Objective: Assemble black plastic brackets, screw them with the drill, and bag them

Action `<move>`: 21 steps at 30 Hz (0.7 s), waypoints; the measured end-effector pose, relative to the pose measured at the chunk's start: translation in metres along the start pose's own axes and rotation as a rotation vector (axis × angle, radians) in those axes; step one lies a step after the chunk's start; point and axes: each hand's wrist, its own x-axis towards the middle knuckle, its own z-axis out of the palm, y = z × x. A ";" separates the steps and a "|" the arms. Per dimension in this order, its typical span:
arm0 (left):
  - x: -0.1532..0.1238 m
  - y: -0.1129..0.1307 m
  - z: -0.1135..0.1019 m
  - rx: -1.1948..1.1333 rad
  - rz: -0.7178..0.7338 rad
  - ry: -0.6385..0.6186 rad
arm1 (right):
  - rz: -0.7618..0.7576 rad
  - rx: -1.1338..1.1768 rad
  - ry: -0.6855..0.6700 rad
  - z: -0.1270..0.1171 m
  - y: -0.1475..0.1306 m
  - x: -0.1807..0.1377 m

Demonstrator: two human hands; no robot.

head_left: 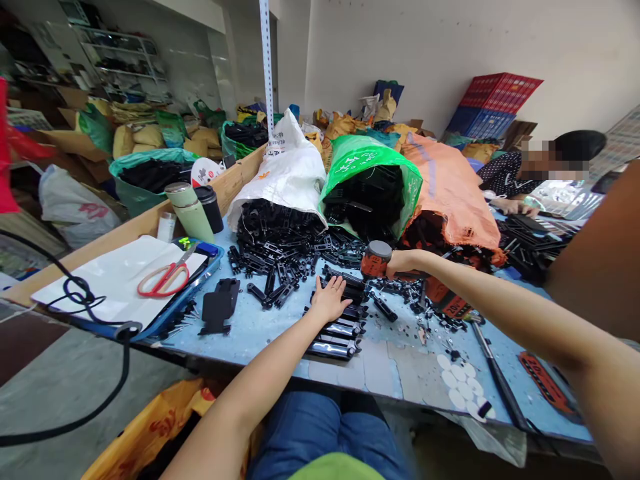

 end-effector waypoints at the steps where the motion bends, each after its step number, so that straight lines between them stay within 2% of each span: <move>1: 0.001 0.000 -0.001 0.001 -0.001 -0.007 | -0.005 -0.010 -0.002 0.000 0.000 0.000; 8: 0.002 0.002 -0.004 -0.002 -0.003 -0.058 | -0.022 -0.089 -0.010 0.011 -0.001 -0.018; 15: 0.002 0.004 -0.013 -0.003 -0.005 -0.067 | -0.063 -0.136 -0.010 0.029 -0.009 -0.019; 18: -0.014 0.014 -0.019 0.000 0.009 -0.064 | -0.074 -0.175 0.021 0.032 -0.014 -0.031; 21: -0.044 0.029 -0.016 -0.030 0.088 -0.053 | -0.081 -0.205 0.024 0.036 -0.016 -0.048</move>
